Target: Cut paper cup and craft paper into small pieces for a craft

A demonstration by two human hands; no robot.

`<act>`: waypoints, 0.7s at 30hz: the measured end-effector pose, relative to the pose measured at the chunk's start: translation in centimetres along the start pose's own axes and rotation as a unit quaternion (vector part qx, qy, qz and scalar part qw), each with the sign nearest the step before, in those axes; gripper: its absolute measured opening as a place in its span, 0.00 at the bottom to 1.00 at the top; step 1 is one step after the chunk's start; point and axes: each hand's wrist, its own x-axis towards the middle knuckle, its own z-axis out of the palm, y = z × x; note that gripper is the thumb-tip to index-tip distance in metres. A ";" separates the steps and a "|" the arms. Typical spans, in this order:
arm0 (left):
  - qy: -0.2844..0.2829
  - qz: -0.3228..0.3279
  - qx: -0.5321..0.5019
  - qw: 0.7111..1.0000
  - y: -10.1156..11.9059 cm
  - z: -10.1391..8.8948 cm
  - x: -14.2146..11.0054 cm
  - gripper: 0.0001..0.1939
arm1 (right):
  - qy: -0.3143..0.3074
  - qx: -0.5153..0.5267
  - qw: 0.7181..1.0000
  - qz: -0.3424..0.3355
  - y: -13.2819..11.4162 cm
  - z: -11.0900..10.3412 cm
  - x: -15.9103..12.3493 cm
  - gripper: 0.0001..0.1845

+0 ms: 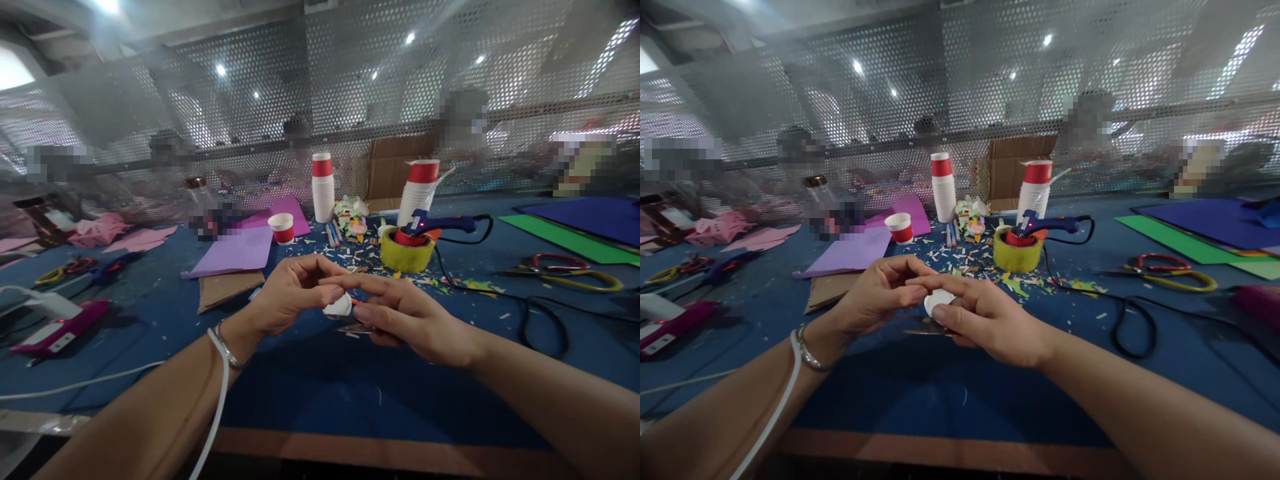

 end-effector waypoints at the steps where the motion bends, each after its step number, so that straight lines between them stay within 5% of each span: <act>1: 0.000 0.004 0.002 1.000 0.0 0.1 0.0 0.09 | 0.001 0.005 1.000 0.001 0.0 0.0 0.0 0.27; 6: 0.019 0.022 0.044 0.999 0.1 0.4 0.1 0.11 | 0.014 -0.013 1.000 0.002 0.0 0.0 0.1 0.28; 9: 0.051 0.028 0.154 0.986 0.3 -0.2 0.4 0.13 | 0.071 -0.044 0.996 -0.015 0.0 -0.5 0.4 0.24; 16: 0.024 -0.057 0.511 0.857 -0.1 -2.5 0.9 0.12 | 0.185 -0.051 0.980 -0.047 0.4 -1.9 1.4 0.22; 21: 0.007 -0.065 0.548 0.834 -0.9 -2.0 0.9 0.05 | 0.174 -0.132 0.976 -0.015 1.0 -2.2 1.6 0.22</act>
